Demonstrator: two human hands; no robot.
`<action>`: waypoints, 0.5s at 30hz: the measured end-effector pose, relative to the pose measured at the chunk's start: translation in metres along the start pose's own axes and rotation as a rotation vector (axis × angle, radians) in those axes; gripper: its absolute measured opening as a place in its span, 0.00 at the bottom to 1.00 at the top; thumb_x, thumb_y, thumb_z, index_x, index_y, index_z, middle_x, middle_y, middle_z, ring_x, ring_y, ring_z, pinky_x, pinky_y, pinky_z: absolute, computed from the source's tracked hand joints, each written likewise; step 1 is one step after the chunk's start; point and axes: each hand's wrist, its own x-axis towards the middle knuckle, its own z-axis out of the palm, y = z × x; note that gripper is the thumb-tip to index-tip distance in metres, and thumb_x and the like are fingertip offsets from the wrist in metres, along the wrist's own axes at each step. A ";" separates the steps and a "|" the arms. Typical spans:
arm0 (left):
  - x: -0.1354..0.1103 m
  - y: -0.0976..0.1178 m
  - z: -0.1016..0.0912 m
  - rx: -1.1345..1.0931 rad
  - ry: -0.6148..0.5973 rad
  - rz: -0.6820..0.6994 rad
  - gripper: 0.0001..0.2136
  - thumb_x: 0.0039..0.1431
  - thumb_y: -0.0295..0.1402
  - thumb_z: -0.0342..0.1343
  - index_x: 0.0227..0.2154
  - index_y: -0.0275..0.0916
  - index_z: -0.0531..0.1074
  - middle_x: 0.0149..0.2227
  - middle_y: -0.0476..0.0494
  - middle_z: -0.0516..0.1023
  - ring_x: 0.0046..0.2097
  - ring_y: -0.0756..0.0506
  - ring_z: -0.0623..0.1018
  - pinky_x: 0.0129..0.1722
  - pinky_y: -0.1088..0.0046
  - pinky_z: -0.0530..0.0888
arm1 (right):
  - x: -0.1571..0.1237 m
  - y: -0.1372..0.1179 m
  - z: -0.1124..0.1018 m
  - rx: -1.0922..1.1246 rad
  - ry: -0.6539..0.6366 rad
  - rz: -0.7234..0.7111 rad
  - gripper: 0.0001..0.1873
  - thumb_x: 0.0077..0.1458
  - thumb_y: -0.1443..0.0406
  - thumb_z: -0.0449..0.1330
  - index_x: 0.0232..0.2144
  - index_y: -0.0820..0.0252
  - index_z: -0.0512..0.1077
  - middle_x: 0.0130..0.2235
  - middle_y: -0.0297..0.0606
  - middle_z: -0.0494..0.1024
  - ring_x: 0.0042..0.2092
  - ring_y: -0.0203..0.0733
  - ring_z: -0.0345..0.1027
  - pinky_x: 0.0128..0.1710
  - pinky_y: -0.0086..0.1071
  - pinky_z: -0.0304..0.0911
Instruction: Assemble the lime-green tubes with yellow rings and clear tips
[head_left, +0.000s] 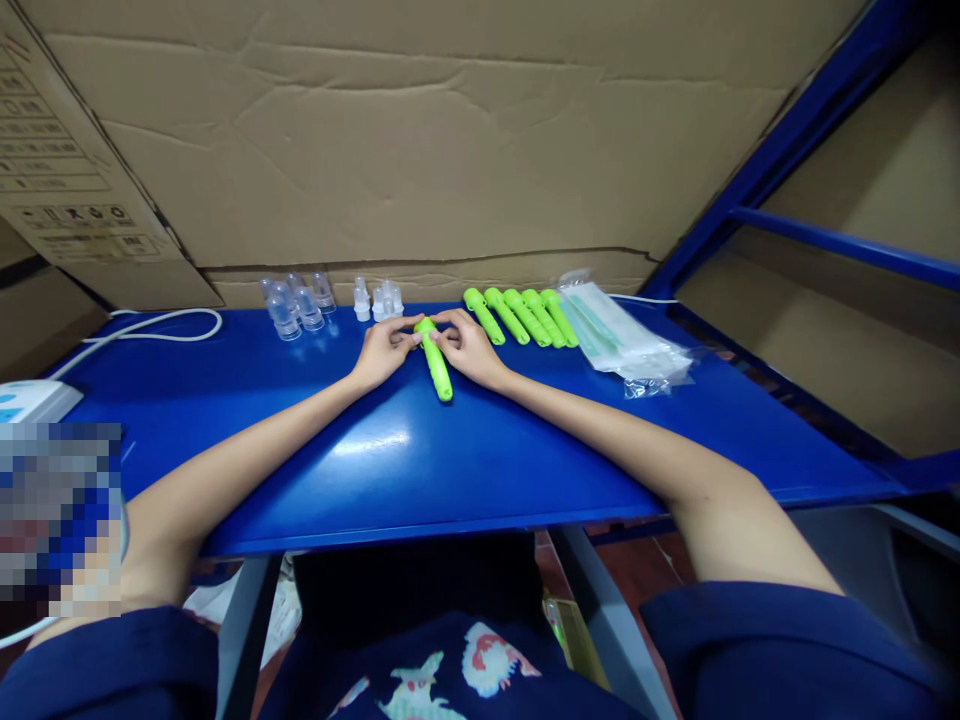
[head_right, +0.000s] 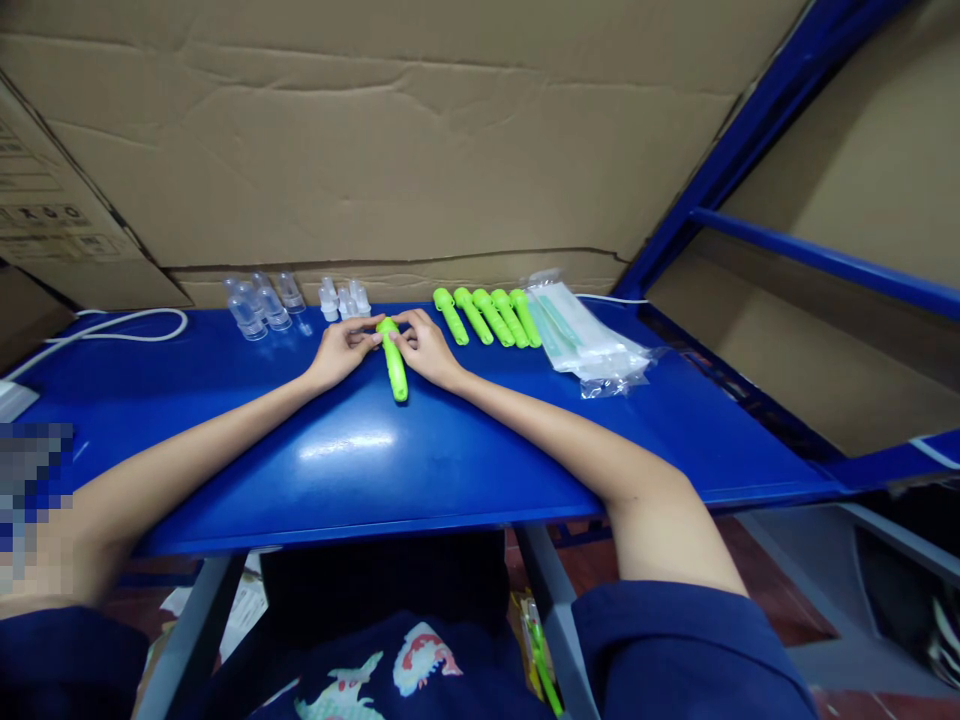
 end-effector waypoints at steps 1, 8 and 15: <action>0.000 0.000 0.000 0.004 0.010 -0.008 0.19 0.59 0.33 0.62 0.53 0.34 0.76 0.52 0.35 0.81 0.43 0.44 0.84 0.48 0.65 0.80 | 0.000 0.000 0.000 -0.001 -0.001 0.000 0.21 0.61 0.48 0.58 0.44 0.57 0.69 0.51 0.46 0.71 0.34 0.35 0.73 0.36 0.34 0.76; 0.000 -0.004 0.001 -0.038 0.017 0.029 0.21 0.56 0.35 0.65 0.52 0.34 0.77 0.57 0.33 0.77 0.43 0.45 0.84 0.48 0.67 0.81 | 0.001 0.003 0.000 0.000 0.011 0.004 0.18 0.61 0.50 0.58 0.43 0.57 0.69 0.50 0.45 0.72 0.34 0.37 0.73 0.36 0.36 0.76; 0.002 -0.007 0.000 0.003 -0.007 0.043 0.23 0.56 0.35 0.65 0.54 0.34 0.76 0.52 0.33 0.76 0.43 0.45 0.84 0.46 0.68 0.81 | 0.001 0.001 -0.001 -0.017 0.016 0.015 0.14 0.61 0.56 0.57 0.44 0.58 0.69 0.50 0.46 0.71 0.35 0.38 0.74 0.38 0.38 0.76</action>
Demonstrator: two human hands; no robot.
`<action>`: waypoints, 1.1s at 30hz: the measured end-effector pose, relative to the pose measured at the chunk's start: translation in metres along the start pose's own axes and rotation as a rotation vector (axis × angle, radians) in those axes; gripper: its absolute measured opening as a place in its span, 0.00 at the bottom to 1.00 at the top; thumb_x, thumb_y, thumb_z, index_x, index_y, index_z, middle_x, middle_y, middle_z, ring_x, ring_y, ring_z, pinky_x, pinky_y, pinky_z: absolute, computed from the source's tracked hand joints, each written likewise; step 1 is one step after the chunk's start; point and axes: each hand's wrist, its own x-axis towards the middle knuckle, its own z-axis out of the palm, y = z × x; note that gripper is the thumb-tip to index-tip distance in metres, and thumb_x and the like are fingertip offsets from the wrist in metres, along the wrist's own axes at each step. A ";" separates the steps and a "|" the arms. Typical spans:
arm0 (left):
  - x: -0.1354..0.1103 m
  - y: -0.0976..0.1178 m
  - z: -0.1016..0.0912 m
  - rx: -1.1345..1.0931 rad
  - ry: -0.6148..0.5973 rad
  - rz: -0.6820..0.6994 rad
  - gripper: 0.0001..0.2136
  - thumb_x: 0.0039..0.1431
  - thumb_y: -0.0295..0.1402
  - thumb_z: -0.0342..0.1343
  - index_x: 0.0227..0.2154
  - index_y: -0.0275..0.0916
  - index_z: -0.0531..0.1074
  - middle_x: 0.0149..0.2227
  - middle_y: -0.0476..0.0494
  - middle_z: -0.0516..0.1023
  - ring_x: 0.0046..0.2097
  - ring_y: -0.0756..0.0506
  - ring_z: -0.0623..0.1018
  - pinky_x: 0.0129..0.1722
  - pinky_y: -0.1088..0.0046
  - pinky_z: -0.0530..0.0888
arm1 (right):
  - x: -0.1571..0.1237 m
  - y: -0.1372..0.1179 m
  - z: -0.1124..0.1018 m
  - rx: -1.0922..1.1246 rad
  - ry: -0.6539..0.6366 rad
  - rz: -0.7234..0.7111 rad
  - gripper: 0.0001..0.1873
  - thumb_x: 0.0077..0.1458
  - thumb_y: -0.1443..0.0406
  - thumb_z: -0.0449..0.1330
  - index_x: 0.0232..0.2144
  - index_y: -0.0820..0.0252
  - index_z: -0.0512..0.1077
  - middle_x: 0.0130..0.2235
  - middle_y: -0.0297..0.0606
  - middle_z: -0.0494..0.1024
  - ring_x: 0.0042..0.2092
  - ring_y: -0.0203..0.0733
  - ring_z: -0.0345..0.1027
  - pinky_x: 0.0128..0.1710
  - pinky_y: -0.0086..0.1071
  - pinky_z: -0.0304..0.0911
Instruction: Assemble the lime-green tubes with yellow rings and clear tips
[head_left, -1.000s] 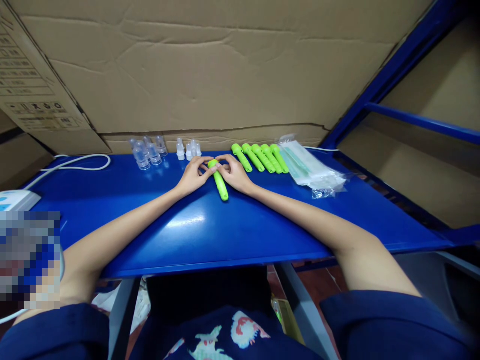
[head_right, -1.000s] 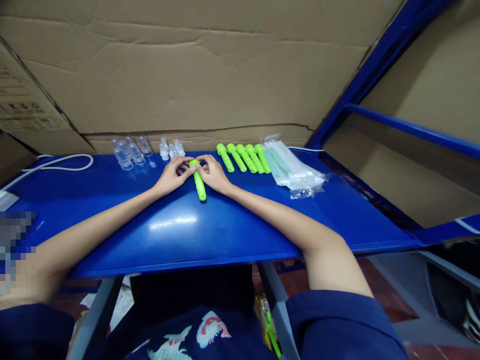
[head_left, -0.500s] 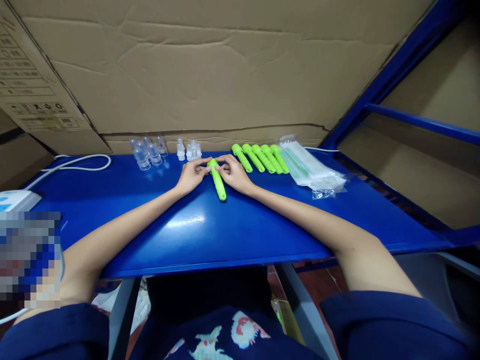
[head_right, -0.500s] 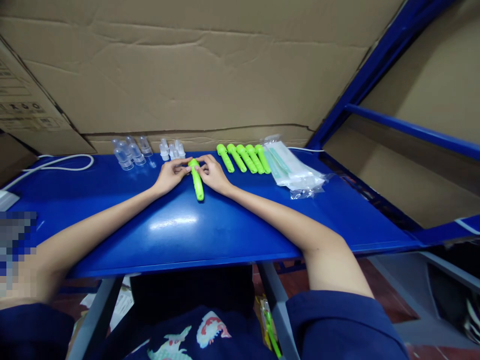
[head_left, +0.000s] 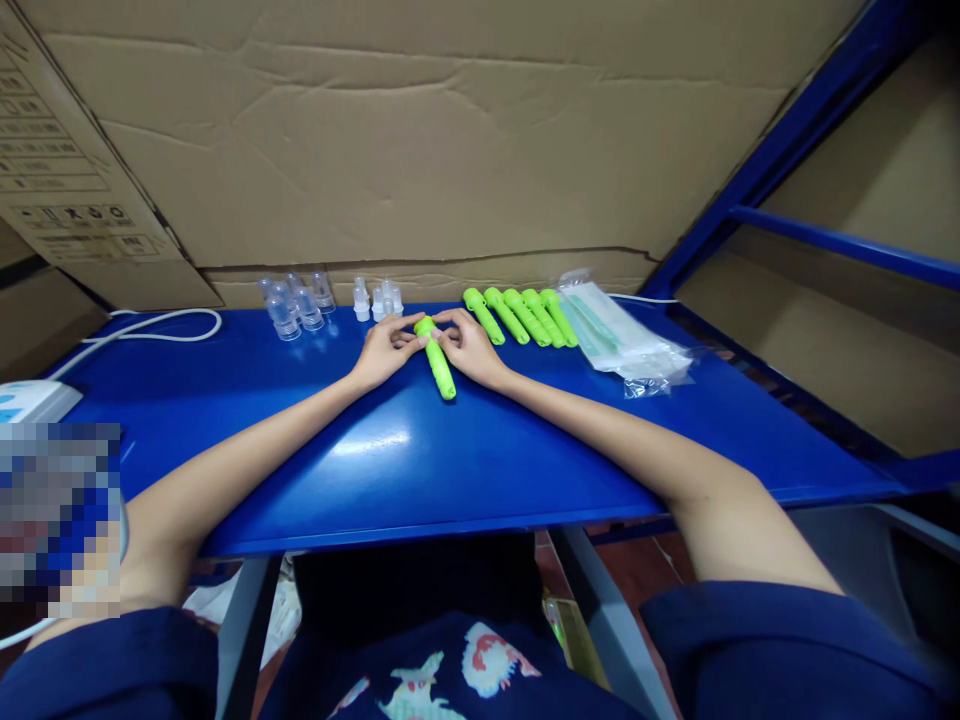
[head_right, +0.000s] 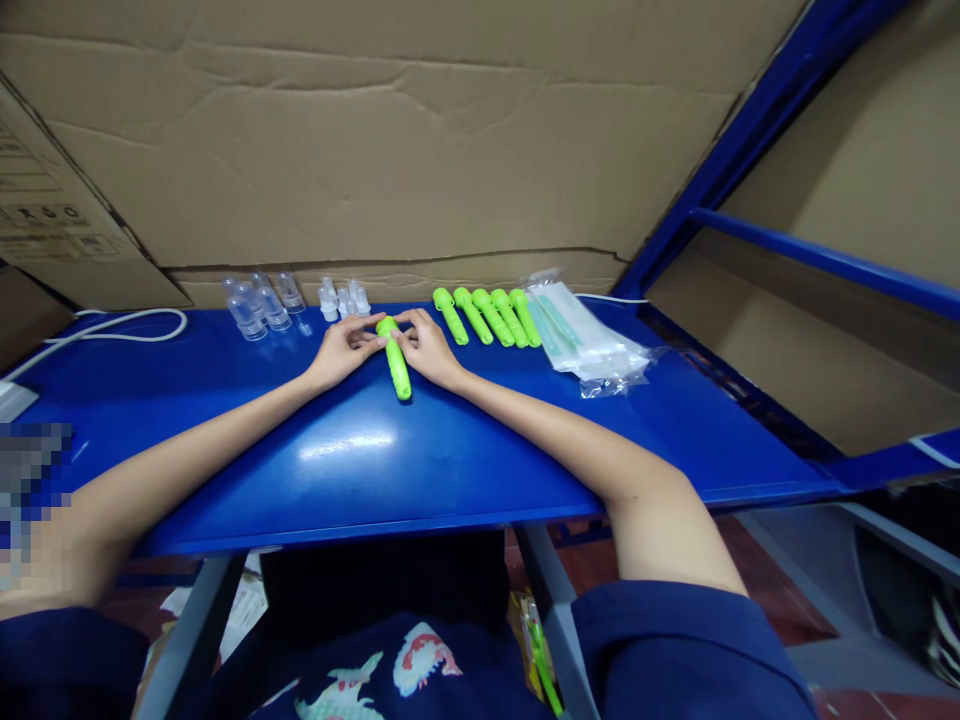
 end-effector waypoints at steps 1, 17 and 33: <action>0.000 0.000 0.000 0.005 -0.002 -0.003 0.23 0.57 0.35 0.65 0.54 0.34 0.76 0.52 0.34 0.76 0.43 0.45 0.84 0.46 0.68 0.81 | 0.000 0.000 0.000 0.004 -0.001 0.007 0.14 0.61 0.56 0.57 0.44 0.59 0.68 0.50 0.46 0.71 0.34 0.37 0.74 0.37 0.38 0.76; -0.001 -0.002 0.000 0.042 -0.047 0.052 0.20 0.57 0.24 0.61 0.54 0.36 0.76 0.49 0.38 0.76 0.41 0.49 0.82 0.45 0.71 0.81 | 0.002 0.000 -0.002 0.012 -0.026 0.073 0.17 0.59 0.51 0.56 0.41 0.56 0.63 0.44 0.39 0.72 0.28 0.32 0.65 0.30 0.31 0.68; -0.001 0.002 0.001 0.096 -0.025 0.116 0.19 0.59 0.29 0.63 0.53 0.36 0.76 0.49 0.37 0.74 0.41 0.49 0.82 0.43 0.73 0.81 | 0.002 0.007 0.002 0.153 -0.079 0.132 0.25 0.51 0.54 0.64 0.45 0.54 0.57 0.45 0.38 0.70 0.33 0.35 0.70 0.35 0.35 0.70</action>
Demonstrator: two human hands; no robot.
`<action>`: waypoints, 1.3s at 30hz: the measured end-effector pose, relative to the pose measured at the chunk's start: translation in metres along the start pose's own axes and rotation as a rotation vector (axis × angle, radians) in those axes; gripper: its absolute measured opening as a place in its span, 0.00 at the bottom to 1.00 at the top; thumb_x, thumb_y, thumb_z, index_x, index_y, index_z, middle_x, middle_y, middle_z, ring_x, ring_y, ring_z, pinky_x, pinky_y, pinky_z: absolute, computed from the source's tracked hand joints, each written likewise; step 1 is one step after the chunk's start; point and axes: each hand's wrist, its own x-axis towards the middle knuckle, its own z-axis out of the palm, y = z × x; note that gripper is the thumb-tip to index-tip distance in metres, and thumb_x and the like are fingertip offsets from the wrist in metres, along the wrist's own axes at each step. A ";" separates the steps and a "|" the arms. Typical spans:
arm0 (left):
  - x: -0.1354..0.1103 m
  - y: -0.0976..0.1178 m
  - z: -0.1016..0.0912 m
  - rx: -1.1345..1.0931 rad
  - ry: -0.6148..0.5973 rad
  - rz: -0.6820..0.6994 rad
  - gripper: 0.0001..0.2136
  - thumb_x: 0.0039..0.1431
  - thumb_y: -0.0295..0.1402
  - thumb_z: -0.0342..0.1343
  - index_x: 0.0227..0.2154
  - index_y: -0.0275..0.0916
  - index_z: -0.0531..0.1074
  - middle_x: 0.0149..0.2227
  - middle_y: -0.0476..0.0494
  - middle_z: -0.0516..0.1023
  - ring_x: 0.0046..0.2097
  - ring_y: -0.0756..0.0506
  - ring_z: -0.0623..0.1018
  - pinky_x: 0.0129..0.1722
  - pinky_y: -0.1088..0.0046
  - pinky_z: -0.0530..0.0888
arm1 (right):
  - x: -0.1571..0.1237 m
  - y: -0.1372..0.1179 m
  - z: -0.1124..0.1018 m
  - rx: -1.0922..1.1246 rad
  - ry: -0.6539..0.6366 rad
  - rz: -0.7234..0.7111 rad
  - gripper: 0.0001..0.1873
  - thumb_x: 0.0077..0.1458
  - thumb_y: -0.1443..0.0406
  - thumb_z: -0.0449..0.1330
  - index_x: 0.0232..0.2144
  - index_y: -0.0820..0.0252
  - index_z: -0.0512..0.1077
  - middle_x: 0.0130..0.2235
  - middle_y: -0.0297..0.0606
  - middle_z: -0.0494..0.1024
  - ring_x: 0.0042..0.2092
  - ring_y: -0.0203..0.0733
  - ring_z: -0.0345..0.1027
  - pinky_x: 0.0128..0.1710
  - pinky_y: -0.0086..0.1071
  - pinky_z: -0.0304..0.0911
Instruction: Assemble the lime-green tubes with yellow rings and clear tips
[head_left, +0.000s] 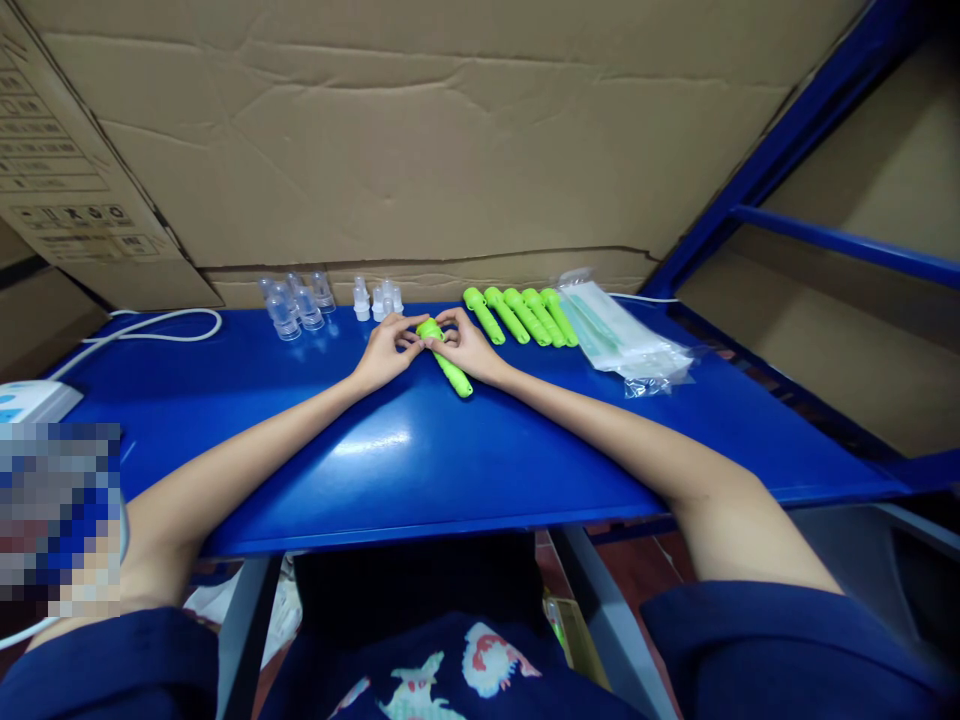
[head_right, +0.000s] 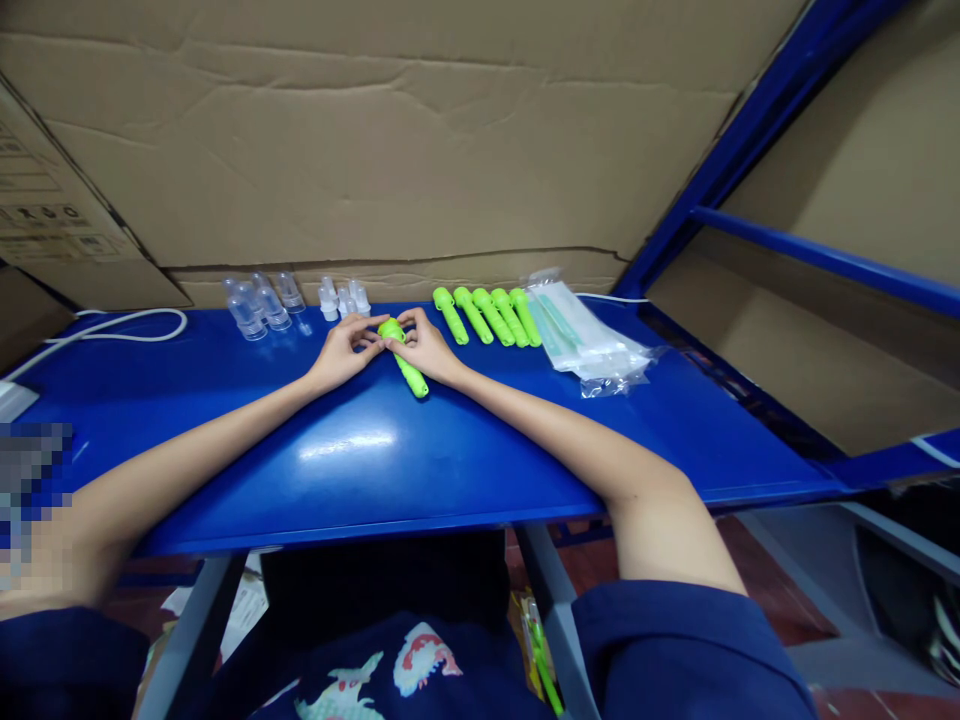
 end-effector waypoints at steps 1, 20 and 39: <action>0.000 -0.001 0.000 0.004 0.002 0.002 0.18 0.59 0.29 0.63 0.53 0.35 0.76 0.48 0.37 0.74 0.40 0.49 0.82 0.42 0.73 0.81 | 0.000 0.001 0.000 0.007 0.008 0.001 0.26 0.51 0.54 0.65 0.45 0.54 0.57 0.45 0.38 0.69 0.33 0.34 0.70 0.36 0.35 0.70; 0.000 -0.004 0.000 -0.012 -0.027 0.040 0.19 0.58 0.34 0.64 0.52 0.33 0.76 0.47 0.38 0.75 0.39 0.49 0.82 0.40 0.73 0.81 | 0.000 0.000 -0.002 0.054 -0.006 0.009 0.22 0.47 0.58 0.66 0.41 0.55 0.61 0.40 0.31 0.69 0.30 0.30 0.66 0.32 0.30 0.63; -0.001 -0.001 0.001 -0.026 -0.089 0.046 0.16 0.59 0.27 0.61 0.51 0.36 0.76 0.44 0.41 0.75 0.39 0.50 0.82 0.42 0.72 0.81 | 0.000 -0.007 -0.003 0.164 -0.006 0.087 0.27 0.43 0.54 0.72 0.36 0.54 0.60 0.34 0.26 0.69 0.27 0.28 0.63 0.27 0.26 0.60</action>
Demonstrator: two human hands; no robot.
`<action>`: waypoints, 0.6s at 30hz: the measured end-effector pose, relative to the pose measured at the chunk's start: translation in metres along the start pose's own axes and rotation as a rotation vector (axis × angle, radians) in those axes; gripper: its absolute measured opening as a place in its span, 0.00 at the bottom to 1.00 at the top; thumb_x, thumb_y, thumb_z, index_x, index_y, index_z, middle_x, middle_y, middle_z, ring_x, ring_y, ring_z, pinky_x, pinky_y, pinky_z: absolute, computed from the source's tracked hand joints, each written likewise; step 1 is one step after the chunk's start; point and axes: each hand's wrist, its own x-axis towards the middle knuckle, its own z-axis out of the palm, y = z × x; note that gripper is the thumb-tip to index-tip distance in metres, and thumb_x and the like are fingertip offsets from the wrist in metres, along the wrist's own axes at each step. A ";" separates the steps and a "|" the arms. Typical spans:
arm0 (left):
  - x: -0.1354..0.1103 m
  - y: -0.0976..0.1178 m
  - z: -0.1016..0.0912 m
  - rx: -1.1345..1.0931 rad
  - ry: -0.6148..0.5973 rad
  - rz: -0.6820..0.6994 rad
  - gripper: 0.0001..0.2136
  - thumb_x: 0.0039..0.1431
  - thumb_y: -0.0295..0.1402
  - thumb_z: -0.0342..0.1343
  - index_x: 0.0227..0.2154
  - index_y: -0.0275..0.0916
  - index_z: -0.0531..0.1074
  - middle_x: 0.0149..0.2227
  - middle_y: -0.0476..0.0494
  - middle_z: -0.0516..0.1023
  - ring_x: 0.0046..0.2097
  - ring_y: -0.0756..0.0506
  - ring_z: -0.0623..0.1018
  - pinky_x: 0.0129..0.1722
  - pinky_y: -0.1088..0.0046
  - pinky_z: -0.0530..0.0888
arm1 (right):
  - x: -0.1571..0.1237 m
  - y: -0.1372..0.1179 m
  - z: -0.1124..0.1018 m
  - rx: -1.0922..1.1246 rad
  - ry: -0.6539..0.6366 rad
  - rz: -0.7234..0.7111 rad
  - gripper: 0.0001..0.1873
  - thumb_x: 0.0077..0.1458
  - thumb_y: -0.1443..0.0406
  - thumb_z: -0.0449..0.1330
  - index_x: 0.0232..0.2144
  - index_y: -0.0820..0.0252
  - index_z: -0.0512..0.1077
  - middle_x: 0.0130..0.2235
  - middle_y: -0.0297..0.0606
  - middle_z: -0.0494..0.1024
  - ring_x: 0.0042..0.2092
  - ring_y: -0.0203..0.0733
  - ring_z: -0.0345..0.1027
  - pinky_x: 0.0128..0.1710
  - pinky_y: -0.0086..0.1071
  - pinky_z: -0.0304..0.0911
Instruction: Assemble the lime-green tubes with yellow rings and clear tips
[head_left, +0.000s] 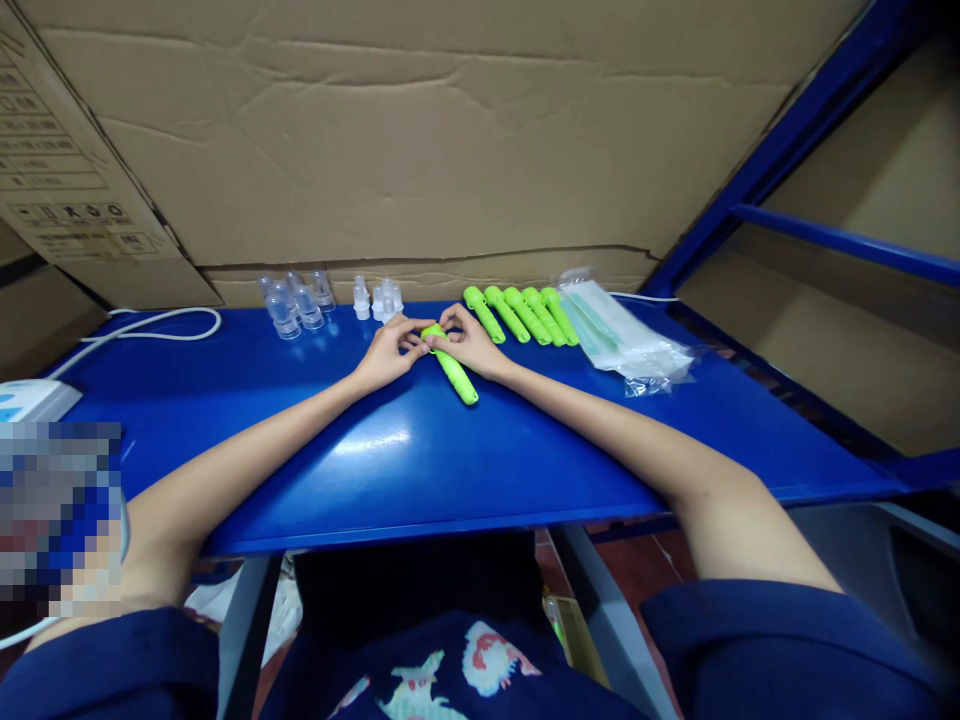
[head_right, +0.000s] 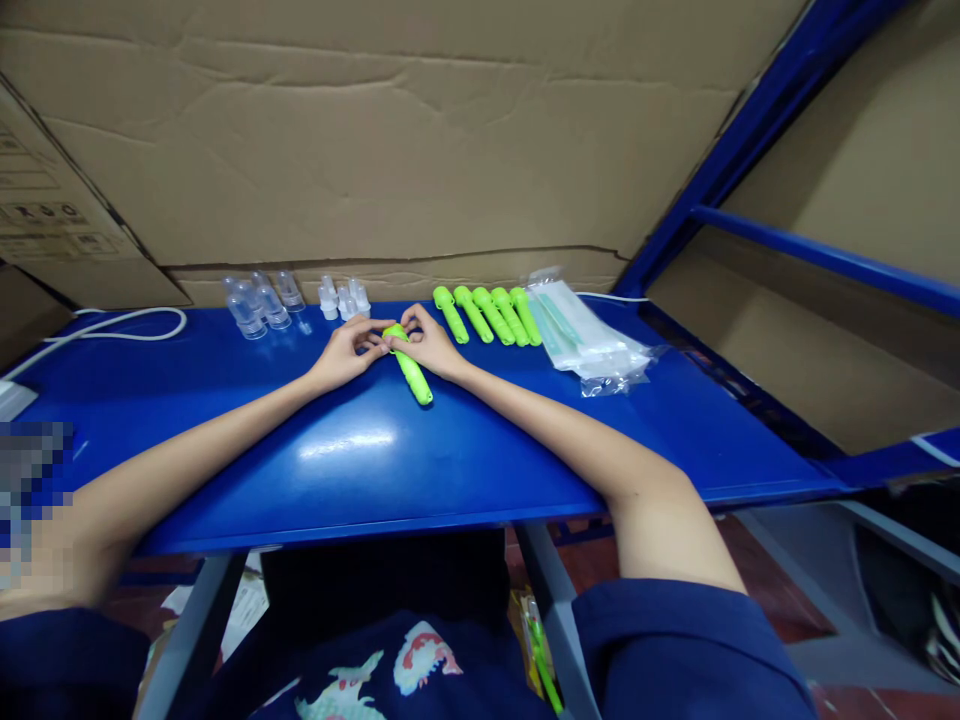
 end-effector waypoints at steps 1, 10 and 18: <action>0.000 0.000 0.000 0.003 -0.002 0.000 0.16 0.59 0.27 0.60 0.51 0.36 0.76 0.44 0.41 0.75 0.39 0.50 0.82 0.43 0.72 0.81 | 0.000 -0.001 0.000 0.002 -0.001 0.002 0.27 0.43 0.54 0.72 0.35 0.54 0.59 0.33 0.26 0.69 0.27 0.28 0.63 0.27 0.26 0.60; 0.000 0.000 -0.001 0.035 -0.004 -0.007 0.16 0.60 0.26 0.59 0.52 0.36 0.76 0.45 0.40 0.75 0.40 0.50 0.82 0.44 0.71 0.81 | 0.000 -0.003 0.000 0.002 -0.013 -0.007 0.29 0.43 0.49 0.72 0.35 0.55 0.61 0.33 0.27 0.68 0.29 0.30 0.64 0.28 0.26 0.63; 0.001 0.001 -0.002 0.067 0.011 -0.011 0.15 0.61 0.26 0.58 0.51 0.36 0.77 0.45 0.39 0.76 0.39 0.49 0.81 0.43 0.71 0.81 | -0.001 -0.003 -0.001 -0.008 -0.058 0.013 0.31 0.44 0.45 0.71 0.36 0.53 0.59 0.33 0.29 0.69 0.30 0.34 0.67 0.27 0.29 0.65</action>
